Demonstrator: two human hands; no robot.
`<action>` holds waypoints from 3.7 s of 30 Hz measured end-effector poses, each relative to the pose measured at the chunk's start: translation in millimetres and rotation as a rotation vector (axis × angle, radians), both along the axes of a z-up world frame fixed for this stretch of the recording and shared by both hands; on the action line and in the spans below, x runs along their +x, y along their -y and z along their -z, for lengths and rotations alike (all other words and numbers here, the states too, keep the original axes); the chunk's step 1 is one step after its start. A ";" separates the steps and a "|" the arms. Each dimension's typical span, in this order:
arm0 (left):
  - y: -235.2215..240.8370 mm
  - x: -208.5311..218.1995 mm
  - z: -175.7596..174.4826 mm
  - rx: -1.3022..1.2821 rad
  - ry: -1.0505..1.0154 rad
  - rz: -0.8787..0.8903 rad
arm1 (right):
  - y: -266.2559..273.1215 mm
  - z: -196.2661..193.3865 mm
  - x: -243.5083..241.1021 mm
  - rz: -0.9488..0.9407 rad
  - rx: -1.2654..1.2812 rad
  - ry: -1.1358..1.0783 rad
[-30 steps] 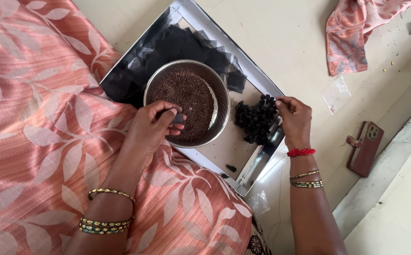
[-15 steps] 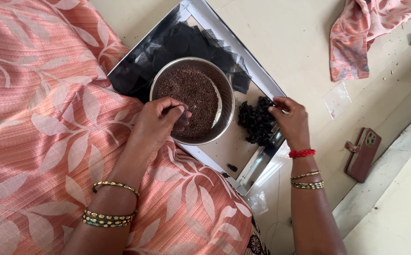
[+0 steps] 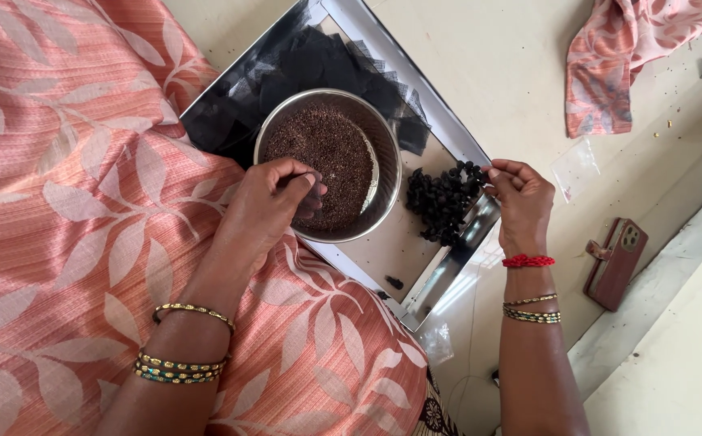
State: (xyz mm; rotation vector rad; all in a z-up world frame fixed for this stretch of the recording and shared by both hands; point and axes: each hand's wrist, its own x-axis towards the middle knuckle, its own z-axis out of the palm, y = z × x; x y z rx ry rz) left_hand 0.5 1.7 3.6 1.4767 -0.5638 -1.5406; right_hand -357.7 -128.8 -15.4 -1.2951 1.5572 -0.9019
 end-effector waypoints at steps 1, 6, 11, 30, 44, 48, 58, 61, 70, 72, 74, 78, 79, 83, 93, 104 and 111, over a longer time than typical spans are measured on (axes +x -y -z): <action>0.4 0.5 -3.4 0.038 0.018 0.016 | -0.6 -0.7 -0.3 -0.001 0.012 0.011; 0.7 1.1 -7.8 0.075 0.052 0.036 | -2.0 -3.3 0.7 0.000 0.028 0.020; 0.9 0.6 -6.2 0.072 0.043 0.037 | -0.4 -0.4 -4.3 -0.033 0.013 0.026; -3.3 2.3 1.8 -0.034 -0.170 -0.032 | -71.9 -68.1 159.6 -0.416 -0.092 -0.168; -7.2 2.8 1.8 -0.314 0.013 0.006 | -69.4 -72.1 196.6 -0.649 0.075 0.044; -6.5 -0.8 19.1 -0.430 0.002 -0.011 | -68.6 -65.3 196.1 -0.605 0.073 0.066; -0.9 0.1 21.5 -0.168 -0.272 -0.137 | -62.3 -65.4 195.5 -0.534 0.050 -0.076; 0.9 0.1 28.3 -0.124 -0.238 -0.173 | -63.5 -38.1 191.9 -0.670 -0.095 -0.405; 2.5 3.6 30.8 -0.061 -0.159 -0.244 | -94.2 -10.4 206.3 -0.973 -0.196 -0.868; 3.3 2.7 31.5 -0.056 -0.119 -0.242 | -90.7 -4.3 201.9 -0.973 -0.214 -0.907; 3.9 2.2 33.1 -0.040 -0.171 -0.256 | -82.6 7.0 193.4 -0.962 -0.242 -0.845; 4.4 1.3 38.8 -0.063 -0.177 -0.232 | -69.5 -3.5 184.6 -0.878 -0.234 -0.646; 4.9 1.5 38.2 -0.044 -0.200 -0.231 | -67.3 -10.9 184.9 -0.798 -0.113 -0.540; 6.3 2.5 36.9 0.008 -0.309 -0.207 | -54.5 -9.0 166.3 -0.571 0.341 -0.086; 5.4 -1.2 40.9 -0.021 -0.292 -0.171 | -59.2 -77.6 191.8 -0.496 0.455 0.283; 6.7 -4.8 54.7 -0.068 -0.326 -0.137 | -77.3 -80.3 222.7 -0.693 -0.081 -0.381; 6.3 -4.0 50.5 -0.067 -0.355 -0.140 | -74.6 -90.0 219.0 -0.691 -0.167 -0.439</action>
